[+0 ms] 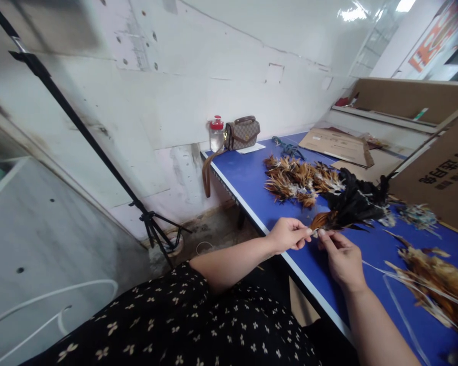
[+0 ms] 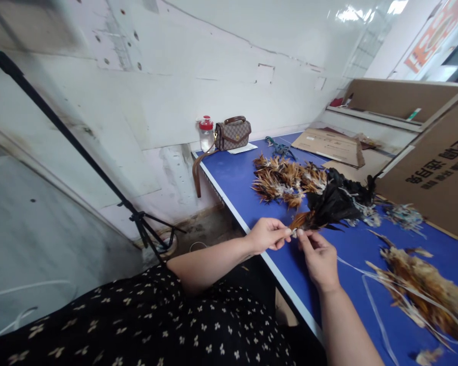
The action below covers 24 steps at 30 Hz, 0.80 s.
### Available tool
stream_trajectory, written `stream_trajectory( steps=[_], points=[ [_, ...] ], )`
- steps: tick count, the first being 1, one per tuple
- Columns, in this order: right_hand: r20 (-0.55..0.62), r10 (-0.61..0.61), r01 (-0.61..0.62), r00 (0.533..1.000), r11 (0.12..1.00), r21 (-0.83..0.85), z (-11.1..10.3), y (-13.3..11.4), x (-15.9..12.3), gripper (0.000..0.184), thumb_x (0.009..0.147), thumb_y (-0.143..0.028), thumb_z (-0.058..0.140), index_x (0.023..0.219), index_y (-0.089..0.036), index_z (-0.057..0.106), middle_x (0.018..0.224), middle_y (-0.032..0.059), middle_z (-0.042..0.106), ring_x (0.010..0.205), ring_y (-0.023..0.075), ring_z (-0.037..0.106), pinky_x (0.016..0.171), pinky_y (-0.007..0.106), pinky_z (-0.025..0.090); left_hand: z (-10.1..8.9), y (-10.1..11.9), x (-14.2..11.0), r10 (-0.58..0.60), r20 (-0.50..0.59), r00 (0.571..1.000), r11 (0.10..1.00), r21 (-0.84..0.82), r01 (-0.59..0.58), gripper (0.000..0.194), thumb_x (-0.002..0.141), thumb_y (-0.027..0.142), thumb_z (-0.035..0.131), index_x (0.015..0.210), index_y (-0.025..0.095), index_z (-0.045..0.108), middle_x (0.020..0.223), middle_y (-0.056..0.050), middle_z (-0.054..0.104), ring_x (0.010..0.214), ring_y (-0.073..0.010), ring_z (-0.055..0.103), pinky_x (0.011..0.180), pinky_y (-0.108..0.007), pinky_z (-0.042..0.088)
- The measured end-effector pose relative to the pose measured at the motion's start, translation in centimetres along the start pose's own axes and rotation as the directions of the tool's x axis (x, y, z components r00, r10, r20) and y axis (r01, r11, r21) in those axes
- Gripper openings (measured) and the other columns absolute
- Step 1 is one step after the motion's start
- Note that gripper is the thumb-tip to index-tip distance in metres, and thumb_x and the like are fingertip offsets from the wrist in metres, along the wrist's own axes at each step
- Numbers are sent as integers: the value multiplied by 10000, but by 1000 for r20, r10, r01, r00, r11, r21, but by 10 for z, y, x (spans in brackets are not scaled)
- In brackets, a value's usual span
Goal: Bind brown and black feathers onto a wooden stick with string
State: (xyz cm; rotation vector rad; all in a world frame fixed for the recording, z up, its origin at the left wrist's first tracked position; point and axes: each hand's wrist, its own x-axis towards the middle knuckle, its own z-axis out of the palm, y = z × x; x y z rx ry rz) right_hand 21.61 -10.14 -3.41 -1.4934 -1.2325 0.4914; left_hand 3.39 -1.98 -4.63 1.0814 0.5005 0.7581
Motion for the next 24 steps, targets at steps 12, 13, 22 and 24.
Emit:
stream_trajectory(
  steps=[12, 13, 22, 24],
  points=[
    [32, -14, 14, 999, 1000, 3, 3, -2, 1, 646, 901, -845, 848, 755, -225, 742, 646, 36, 646, 608, 183, 553, 566, 303, 463, 0, -8, -1, 48, -50, 998, 997, 61, -45, 429, 893, 524, 921, 895, 172, 676, 623, 36, 642, 463, -73, 487, 488, -236, 344],
    [35, -14, 14, 999, 1000, 1, 3, -1, 2, 649, 906, -846, 842, 748, -226, 734, 644, 36, 645, 606, 182, 553, 566, 303, 461, 0, -6, -2, 38, -44, 998, 996, 79, -34, 403, 926, 511, 893, 890, 174, 676, 601, 39, 628, 461, -76, 484, 495, -235, 351],
    [30, 12, -12, 999, 1000, -7, 1, -1, 0, 706, 851, -911, 849, 737, -225, 728, 645, 42, 647, 606, 184, 561, 565, 311, 473, 0, 0, -7, 9, -33, 999, 964, 267, 0, 303, 1096, 357, 672, 846, 185, 677, 559, 33, 601, 468, -99, 492, 542, -250, 383],
    [24, 19, -18, 1000, 1000, -2, 2, -2, 0, 716, 836, -923, 854, 735, -226, 725, 642, 42, 644, 600, 182, 554, 552, 308, 466, 0, -2, -6, 15, -48, 999, 952, 306, 0, 315, 1098, 364, 673, 838, 185, 685, 563, 35, 591, 485, -104, 495, 556, -256, 374]
  ],
)
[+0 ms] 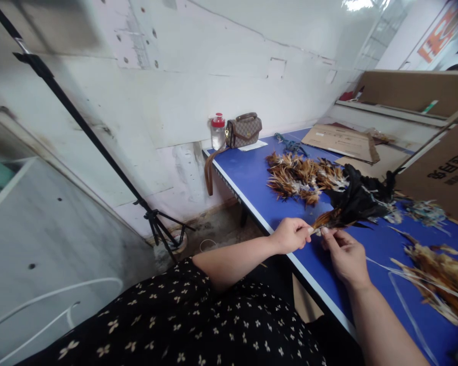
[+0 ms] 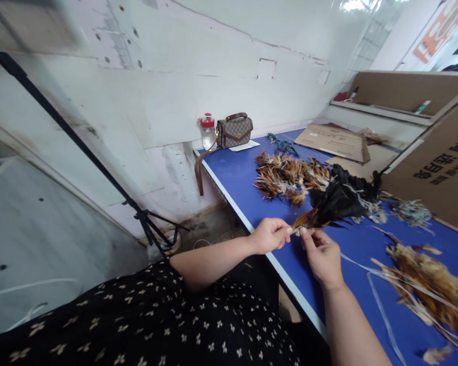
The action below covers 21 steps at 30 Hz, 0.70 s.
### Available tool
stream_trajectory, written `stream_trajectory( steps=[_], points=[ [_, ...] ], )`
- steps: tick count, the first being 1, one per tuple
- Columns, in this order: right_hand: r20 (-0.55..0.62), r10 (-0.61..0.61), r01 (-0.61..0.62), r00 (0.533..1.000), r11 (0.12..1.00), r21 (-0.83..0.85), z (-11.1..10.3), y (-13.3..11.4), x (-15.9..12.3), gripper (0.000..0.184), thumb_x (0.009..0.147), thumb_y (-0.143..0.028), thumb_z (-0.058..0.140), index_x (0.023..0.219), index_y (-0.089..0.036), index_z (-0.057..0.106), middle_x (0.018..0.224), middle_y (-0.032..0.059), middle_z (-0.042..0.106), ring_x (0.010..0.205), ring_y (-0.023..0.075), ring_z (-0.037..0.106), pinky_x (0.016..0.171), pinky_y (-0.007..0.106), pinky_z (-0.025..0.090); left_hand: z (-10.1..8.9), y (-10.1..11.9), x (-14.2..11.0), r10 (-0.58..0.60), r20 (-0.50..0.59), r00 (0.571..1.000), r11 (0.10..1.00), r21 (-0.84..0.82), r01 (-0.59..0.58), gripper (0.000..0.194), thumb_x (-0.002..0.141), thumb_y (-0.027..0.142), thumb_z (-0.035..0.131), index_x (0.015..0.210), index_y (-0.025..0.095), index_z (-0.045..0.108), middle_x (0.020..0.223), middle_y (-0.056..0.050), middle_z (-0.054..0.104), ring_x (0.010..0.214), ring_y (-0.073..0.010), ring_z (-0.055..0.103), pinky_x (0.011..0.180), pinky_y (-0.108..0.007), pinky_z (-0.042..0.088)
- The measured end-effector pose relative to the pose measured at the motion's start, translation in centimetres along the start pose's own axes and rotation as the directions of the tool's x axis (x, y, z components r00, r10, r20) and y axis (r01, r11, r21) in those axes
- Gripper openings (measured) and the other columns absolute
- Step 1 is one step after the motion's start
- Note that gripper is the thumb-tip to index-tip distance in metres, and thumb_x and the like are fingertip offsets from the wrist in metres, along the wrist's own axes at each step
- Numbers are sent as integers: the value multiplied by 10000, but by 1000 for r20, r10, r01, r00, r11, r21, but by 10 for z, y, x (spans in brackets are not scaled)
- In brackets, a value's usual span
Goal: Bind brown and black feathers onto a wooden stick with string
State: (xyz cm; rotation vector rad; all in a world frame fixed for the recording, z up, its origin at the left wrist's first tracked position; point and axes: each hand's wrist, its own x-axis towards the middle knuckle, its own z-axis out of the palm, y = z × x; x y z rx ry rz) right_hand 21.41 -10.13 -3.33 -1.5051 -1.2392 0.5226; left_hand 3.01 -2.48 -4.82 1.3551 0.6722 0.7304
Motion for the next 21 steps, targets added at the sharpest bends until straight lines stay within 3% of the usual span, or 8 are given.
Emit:
stream_trajectory(
  steps=[5, 10, 14, 21],
  points=[
    [-13, 21, -21, 1000, 1000, 5, 0, 2, 0, 738, 811, -943, 858, 750, -218, 733, 636, 41, 647, 591, 175, 551, 549, 303, 455, 1, -7, 0, 83, -26, 996, 995, 52, -82, 365, 1071, 402, 713, 781, 181, 683, 584, 35, 559, 556, -105, 489, 601, -263, 353],
    [-26, 24, -24, 999, 1000, -9, 0, 4, -1, 737, 817, -942, 850, 750, -217, 737, 640, 44, 653, 595, 176, 556, 552, 301, 463, 3, -10, 1, 108, 3, 994, 992, -69, -108, 470, 927, 583, 869, 789, 172, 689, 630, 23, 590, 586, -108, 498, 603, -278, 350],
    [-29, 2, -3, 1000, 1000, -15, -1, 6, -1, 704, 844, -909, 849, 777, -214, 757, 642, 39, 656, 591, 179, 560, 552, 302, 461, 4, -12, 2, 111, 38, 993, 981, -165, -103, 533, 813, 627, 958, 898, 150, 737, 648, 34, 591, 580, -101, 483, 598, -283, 345],
    [-29, -13, 11, 999, 999, -52, -2, 9, 0, 687, 872, -878, 840, 738, -214, 733, 630, 33, 652, 575, 174, 561, 556, 300, 453, 6, -17, 4, 192, -4, 981, 981, 16, -192, 336, 980, 446, 819, 836, 154, 736, 630, 30, 571, 602, -102, 468, 612, -273, 342]
  ],
)
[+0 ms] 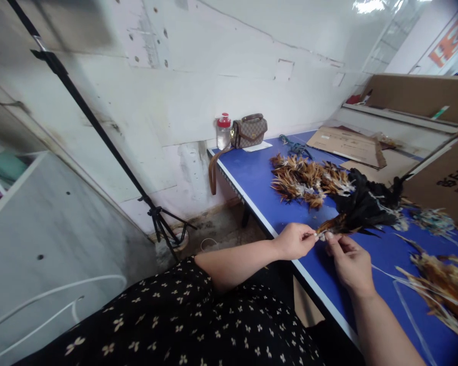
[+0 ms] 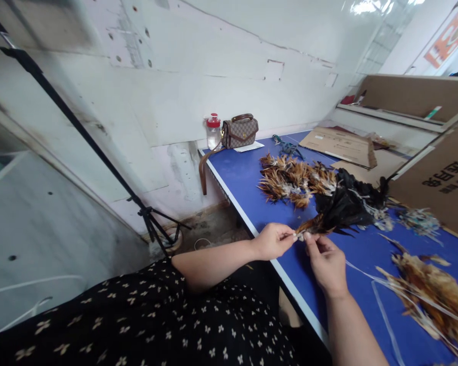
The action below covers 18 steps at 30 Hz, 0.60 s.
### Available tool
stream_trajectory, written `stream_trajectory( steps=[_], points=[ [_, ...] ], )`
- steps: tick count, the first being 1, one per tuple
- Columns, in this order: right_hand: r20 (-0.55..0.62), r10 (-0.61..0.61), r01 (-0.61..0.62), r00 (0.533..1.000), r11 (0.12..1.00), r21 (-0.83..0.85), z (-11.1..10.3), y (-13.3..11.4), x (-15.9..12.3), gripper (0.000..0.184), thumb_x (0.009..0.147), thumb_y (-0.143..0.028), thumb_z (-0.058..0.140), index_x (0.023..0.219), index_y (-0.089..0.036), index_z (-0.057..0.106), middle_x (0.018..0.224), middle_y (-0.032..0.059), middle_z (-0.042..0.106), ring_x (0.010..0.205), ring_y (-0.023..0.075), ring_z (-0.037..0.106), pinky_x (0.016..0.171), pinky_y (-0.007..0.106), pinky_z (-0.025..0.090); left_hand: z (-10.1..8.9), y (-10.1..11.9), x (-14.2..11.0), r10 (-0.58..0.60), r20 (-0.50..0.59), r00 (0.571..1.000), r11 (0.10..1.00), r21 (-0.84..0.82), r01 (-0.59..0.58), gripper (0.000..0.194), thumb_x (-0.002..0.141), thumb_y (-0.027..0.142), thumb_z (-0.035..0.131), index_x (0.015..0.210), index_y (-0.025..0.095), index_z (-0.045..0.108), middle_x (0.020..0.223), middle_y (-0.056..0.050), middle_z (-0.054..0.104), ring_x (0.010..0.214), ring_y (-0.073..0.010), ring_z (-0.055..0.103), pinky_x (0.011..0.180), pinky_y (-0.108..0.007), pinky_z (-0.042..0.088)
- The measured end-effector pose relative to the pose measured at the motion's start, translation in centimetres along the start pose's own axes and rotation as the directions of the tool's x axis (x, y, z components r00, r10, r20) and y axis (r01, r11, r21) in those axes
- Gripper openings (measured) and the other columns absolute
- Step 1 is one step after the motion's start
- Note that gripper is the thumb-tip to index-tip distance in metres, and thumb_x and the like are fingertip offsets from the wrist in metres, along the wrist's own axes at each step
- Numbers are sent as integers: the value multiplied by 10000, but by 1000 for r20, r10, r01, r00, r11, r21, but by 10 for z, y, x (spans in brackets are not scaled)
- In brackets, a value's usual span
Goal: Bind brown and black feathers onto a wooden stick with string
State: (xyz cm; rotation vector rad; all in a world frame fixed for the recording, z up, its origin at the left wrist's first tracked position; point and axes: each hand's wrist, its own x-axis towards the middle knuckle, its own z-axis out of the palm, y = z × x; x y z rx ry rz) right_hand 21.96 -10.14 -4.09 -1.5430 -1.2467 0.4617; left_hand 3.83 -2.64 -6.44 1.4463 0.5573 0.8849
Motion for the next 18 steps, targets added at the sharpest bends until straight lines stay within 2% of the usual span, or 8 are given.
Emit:
stream_trajectory(
  steps=[4, 7, 10, 12, 15, 18],
  points=[
    [35, -15, 15, 999, 1000, -15, -4, -2, 0, 645, 948, -827, 802, 754, -214, 741, 651, 24, 651, 599, 174, 555, 559, 294, 439, 0, 0, -1, 48, -16, 999, 998, 50, -47, 282, 1000, 375, 779, 825, 162, 724, 621, 40, 552, 593, -100, 462, 599, -266, 338],
    [41, -33, 36, 999, 997, -61, -12, 3, 13, 588, 1024, -764, 736, 831, -212, 793, 752, 51, 725, 688, 200, 631, 630, 305, 493, -9, 4, 5, 22, -58, 998, 999, -38, -24, 291, 1013, 385, 765, 837, 158, 720, 623, 45, 542, 562, -89, 443, 560, -259, 314],
    [-12, -81, 75, 997, 963, -260, -18, 12, 47, 535, 1023, -705, 687, 1075, -209, 879, 846, 82, 789, 747, 246, 695, 697, 352, 550, -27, 14, 16, -75, -152, 985, 985, -162, 50, 283, 994, 397, 809, 889, 144, 738, 663, 35, 603, 538, -80, 487, 546, -244, 348],
    [45, -146, 149, 988, 860, -488, -16, 18, 78, 498, 1001, -623, 627, 1081, -208, 889, 900, 115, 808, 767, 273, 717, 723, 392, 565, -41, 22, 25, -146, -234, 961, 968, -232, 91, 294, 966, 401, 858, 901, 140, 741, 676, 35, 617, 515, -73, 490, 522, -236, 355],
    [84, -162, 181, 983, 798, -576, -2, 24, 124, 381, 963, -449, 645, 1079, -197, 905, 1053, 171, 805, 833, 290, 715, 831, 447, 569, -57, 31, 34, -194, -295, 935, 933, -349, 84, 285, 929, 361, 906, 923, 134, 734, 726, 18, 653, 520, -63, 496, 493, -216, 337],
    [147, -127, 193, 981, 712, -675, 17, 25, 158, 364, 978, -326, 631, 1168, -188, 909, 1149, 209, 770, 890, 303, 703, 858, 461, 544, -64, 33, 36, -214, -282, 935, 901, -428, 77, 277, 917, 323, 922, 932, 128, 726, 721, 19, 648, 503, -44, 459, 481, -203, 302]
  ],
)
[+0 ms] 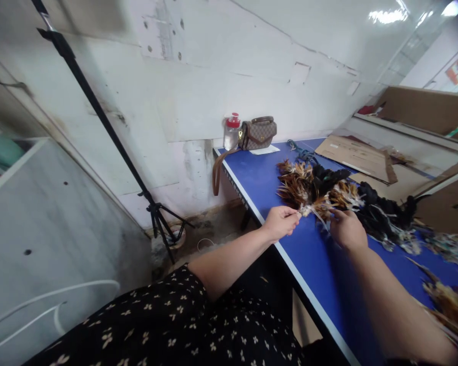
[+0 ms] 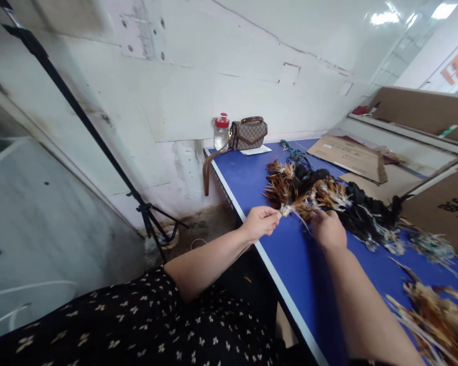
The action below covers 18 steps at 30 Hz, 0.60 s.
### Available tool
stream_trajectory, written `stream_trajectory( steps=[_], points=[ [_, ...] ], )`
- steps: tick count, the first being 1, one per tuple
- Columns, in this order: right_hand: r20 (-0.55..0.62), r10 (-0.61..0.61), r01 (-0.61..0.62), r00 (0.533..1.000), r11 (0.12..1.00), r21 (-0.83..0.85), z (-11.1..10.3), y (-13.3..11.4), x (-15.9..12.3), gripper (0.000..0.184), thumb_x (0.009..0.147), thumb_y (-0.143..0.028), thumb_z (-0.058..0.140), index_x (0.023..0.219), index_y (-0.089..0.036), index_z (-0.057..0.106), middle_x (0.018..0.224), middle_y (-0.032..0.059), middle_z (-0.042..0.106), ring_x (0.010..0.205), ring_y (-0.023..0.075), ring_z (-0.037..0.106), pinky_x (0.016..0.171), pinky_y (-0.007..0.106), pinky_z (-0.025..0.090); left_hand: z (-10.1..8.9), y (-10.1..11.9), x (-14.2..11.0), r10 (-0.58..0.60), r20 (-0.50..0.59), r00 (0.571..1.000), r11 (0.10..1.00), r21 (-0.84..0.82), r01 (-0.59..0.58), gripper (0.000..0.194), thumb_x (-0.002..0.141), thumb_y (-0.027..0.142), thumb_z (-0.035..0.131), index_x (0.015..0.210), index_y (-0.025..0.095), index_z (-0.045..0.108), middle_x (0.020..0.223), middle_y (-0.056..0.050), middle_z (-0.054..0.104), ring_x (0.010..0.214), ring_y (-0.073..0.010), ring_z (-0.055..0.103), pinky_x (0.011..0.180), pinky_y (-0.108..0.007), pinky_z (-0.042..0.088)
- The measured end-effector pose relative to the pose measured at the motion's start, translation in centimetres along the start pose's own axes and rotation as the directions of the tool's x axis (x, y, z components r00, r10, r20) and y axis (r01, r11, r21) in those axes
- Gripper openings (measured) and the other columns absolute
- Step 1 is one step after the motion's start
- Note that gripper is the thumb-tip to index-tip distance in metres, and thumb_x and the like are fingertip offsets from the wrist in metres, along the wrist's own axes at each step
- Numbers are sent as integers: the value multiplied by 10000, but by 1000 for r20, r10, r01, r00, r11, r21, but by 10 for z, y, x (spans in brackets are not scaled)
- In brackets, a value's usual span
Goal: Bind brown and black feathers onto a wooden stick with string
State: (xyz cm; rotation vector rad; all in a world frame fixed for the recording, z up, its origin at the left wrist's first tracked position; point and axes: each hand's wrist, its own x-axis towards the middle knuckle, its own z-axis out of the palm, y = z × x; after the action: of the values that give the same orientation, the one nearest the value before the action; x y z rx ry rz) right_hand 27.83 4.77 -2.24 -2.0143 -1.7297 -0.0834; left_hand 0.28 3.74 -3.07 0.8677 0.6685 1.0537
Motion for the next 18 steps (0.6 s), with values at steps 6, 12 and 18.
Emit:
stream_trajectory(
  steps=[6, 12, 18],
  points=[
    [42, 11, -11, 999, 1000, -6, 6, -1, 20, 205, 852, -222, 740, 975, -212, 904, 1024, 185, 743, 897, 321, 692, 822, 448, 525, -5, -5, -1, -51, 20, 998, 997, -57, 52, 240, 906, 245, 917, 895, 125, 710, 682, 25, 627, 470, -30, 402, 458, -206, 253],
    [-242, 139, -113, 960, 987, 116, -28, 1, -13, 293, 973, -409, 709, 1055, -179, 872, 1165, 215, 785, 1027, 373, 753, 934, 524, 587, -6, -5, 3, -74, 19, 997, 996, -50, 75, 218, 921, 237, 899, 883, 133, 711, 682, 31, 621, 479, -29, 404, 465, -200, 260],
    [-163, 260, -51, 952, 658, 752, -47, -50, -85, 495, 895, -698, 909, 983, -222, 805, 796, 51, 770, 707, 252, 749, 754, 408, 641, 6, -3, 0, -135, 105, 985, 989, -48, 140, 264, 867, 222, 929, 839, 138, 680, 656, 36, 594, 470, -25, 371, 490, -221, 222]
  ],
)
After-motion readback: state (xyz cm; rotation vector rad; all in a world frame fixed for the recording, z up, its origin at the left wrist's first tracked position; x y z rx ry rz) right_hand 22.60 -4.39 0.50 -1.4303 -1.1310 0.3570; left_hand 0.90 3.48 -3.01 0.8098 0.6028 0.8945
